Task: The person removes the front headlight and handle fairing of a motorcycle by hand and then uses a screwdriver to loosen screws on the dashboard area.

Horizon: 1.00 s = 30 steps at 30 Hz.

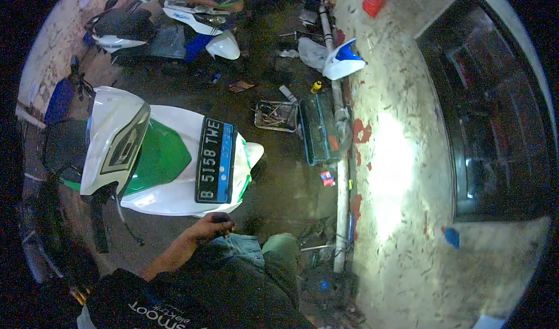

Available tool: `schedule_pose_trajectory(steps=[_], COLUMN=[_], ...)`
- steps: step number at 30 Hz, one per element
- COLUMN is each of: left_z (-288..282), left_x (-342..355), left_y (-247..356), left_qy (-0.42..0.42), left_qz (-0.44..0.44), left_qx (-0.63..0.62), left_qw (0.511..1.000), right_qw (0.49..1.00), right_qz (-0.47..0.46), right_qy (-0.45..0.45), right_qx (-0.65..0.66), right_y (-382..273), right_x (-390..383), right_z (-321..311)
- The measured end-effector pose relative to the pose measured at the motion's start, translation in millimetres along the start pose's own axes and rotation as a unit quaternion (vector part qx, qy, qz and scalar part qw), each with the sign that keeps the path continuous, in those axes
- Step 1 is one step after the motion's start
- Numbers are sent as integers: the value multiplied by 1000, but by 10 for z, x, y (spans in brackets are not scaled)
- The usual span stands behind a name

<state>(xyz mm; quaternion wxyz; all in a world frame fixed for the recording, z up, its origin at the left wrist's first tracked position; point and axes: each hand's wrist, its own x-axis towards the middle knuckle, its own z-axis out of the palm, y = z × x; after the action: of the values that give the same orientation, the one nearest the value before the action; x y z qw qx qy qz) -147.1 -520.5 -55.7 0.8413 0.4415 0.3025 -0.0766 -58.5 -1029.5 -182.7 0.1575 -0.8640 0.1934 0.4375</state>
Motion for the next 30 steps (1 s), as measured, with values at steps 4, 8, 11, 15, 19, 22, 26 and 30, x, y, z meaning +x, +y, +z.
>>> schedule_pose_trajectory(steps=[4, 8, 11, 15, 19, 22, 26, 30], left_z=[186, 328, 126, 363, 530, 467, 252, 322], left_x=[455, 981, 1269, 1327, 1816, 2594, 3609, 4495], left_y=[-19, -143, -727, -659, -314, -510, 559, 140], left_qy=[55, 130, 333, 454, 464, 458, 398, 402], left_qz=[5, -15, -89, -78, -35, -19, -115, -148], left_qx=[-140, -148, 26, -45, 7, 87, 109, 6], left_qw=[989, 980, 938, 886, 885, 884, 904, 903], right_qw=[999, 988, 966, 943, 911, 914, 910, 880], right_qz=[-39, -139, -223, -323, -387, -262, -230, -264], right_qy=[-28, -68, -112, -84, -136, -304, -224, -211], right_qx=[-6, 16, 66, 15, -33, -67, -262, -334], right_y=[-508, -1566, -2784, -4739, -5579, -6084, -6687, -7481], right_x=[541, 1261, 1689, 1769, 2698, 2927, 3421, 3784], right_z=[-471, -1038, -1542, -1926, -1820, -1408, -599, 317])
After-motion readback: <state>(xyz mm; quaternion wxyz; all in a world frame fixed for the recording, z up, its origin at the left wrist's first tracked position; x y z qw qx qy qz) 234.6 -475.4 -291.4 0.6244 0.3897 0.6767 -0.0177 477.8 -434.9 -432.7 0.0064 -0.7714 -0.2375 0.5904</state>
